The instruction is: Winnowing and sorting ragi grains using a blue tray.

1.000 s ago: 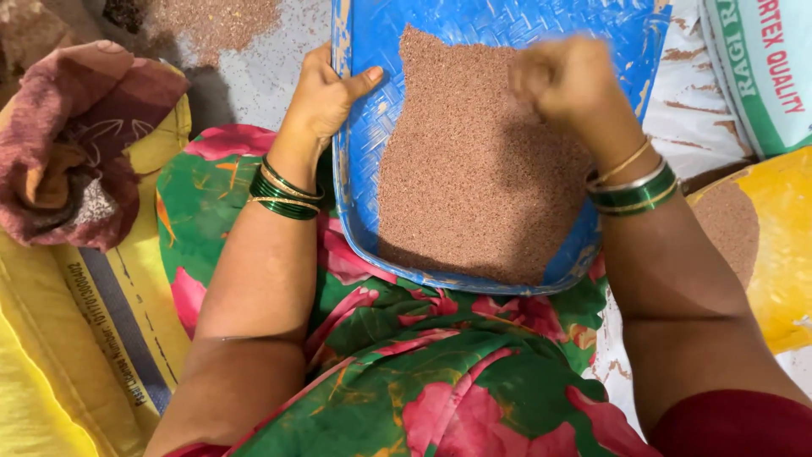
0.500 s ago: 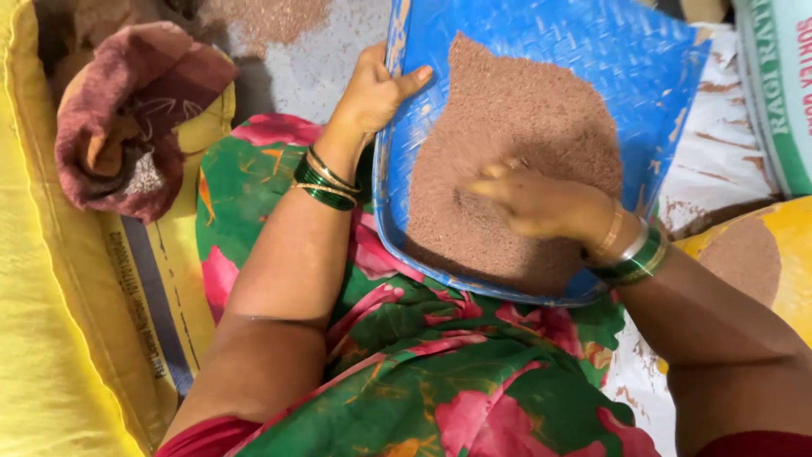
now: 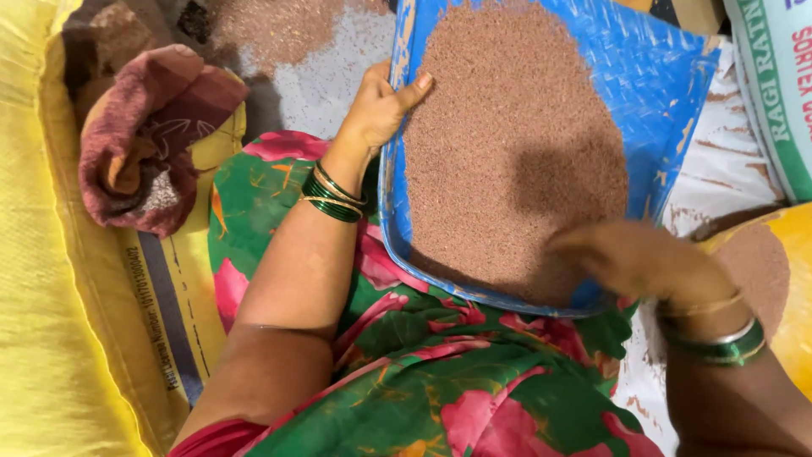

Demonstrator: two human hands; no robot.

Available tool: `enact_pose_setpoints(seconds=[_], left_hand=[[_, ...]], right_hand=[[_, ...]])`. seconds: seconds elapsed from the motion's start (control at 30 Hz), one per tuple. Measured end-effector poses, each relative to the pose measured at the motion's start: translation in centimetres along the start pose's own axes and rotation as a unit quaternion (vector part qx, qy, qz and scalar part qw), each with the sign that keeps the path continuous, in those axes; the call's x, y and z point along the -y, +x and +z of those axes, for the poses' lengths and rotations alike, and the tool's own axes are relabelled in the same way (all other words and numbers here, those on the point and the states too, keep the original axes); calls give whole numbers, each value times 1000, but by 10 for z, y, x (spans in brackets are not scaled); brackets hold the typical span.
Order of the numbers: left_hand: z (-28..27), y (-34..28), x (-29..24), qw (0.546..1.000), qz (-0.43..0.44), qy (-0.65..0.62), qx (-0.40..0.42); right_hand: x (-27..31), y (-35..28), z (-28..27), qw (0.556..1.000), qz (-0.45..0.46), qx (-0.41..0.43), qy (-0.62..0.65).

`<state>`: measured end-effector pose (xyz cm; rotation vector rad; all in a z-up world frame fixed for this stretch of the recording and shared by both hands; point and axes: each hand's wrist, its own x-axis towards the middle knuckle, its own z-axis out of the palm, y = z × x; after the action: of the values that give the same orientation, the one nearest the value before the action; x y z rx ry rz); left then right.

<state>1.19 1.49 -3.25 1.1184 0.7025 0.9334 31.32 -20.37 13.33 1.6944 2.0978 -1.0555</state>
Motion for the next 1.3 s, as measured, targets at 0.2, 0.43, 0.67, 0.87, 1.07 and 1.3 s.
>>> enact_pose_setpoints(seconds=[0.2, 0.43, 0.67, 0.87, 1.07, 1.3], left_hand=[[7, -3, -11, 1000, -3, 1, -1], [2, -8, -14, 1000, 1, -10, -2], [8, -6, -12, 1000, 4, -17, 11], [9, -9, -18, 999, 34, -16, 19], [6, -11, -16, 999, 31, -17, 14], [11, -6, -13, 1000, 16, 6, 3]], right_hand=[[-14, 41, 31, 995, -68, 28, -74], [49, 56, -43, 947, -161, -276, -35], [129, 53, 25, 971, -213, 23, 104], [117, 113, 39, 931, -275, -238, 37], [92, 109, -20, 905, -217, -366, 29], [61, 133, -16, 908, -170, -382, 25]])
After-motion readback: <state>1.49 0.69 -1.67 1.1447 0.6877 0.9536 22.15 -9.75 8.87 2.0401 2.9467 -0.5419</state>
